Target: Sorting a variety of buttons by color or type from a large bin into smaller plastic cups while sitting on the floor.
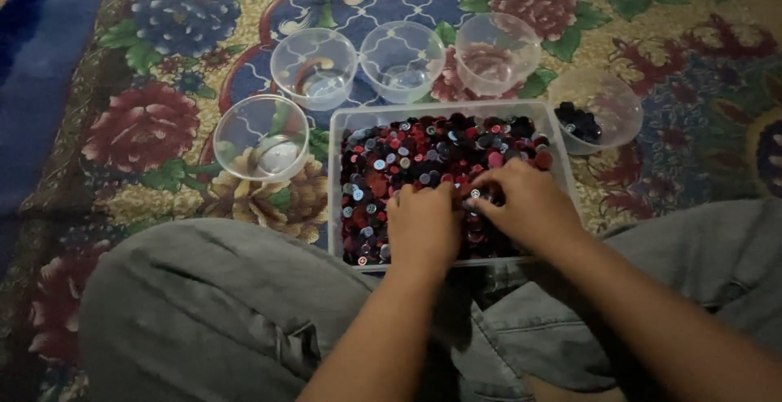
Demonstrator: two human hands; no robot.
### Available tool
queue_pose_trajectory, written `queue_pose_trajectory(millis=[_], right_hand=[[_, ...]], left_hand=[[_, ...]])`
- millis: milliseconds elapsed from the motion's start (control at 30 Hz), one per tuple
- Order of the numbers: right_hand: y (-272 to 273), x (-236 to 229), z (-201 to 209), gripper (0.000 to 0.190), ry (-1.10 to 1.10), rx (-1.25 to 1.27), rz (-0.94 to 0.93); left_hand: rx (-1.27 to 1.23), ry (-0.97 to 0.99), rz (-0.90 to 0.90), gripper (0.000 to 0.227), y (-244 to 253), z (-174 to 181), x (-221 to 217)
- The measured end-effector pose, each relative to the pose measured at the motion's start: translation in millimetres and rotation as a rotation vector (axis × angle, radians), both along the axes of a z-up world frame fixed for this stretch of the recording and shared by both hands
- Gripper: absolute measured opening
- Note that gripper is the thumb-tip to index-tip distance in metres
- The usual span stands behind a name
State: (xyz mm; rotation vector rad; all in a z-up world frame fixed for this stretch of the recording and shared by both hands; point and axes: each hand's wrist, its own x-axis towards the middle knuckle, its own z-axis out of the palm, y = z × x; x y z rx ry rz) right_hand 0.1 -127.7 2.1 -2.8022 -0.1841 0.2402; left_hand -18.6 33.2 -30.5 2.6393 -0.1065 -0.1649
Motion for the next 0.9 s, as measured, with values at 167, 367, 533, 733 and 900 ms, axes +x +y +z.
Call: queue_pose_trajectory(millis=[167, 367, 533, 733, 900], right_hand=[[0.3, -5.4, -17.6, 0.02, 0.038, 0.079, -0.088], [-24.7, -10.3, -33.7, 0.016, -0.026, 0.198, -0.197], [-35.7, -19.7, -20.9, 0.018, -0.137, 0.313, -0.246], [-36.0, -26.9, 12.4, 0.021, -0.1, 0.342, -0.406], [-27.9, -23.8, 54.0, 0.026, 0.127, 0.829, -0.679]], left_hand=[[-0.073, 0.013, 0.061, 0.019, 0.0, 17.4, -1.1], [-0.174, 0.069, 0.056, 0.023, -2.4, 28.7, 2.9], [-0.287, 0.114, 0.012, 0.02, -4.1, 32.5, 4.3], [-0.37, 0.13, 0.038, 0.017, -9.1, 22.3, 5.8], [-0.403, 0.008, 0.128, 0.012, -13.7, 6.3, 5.7]])
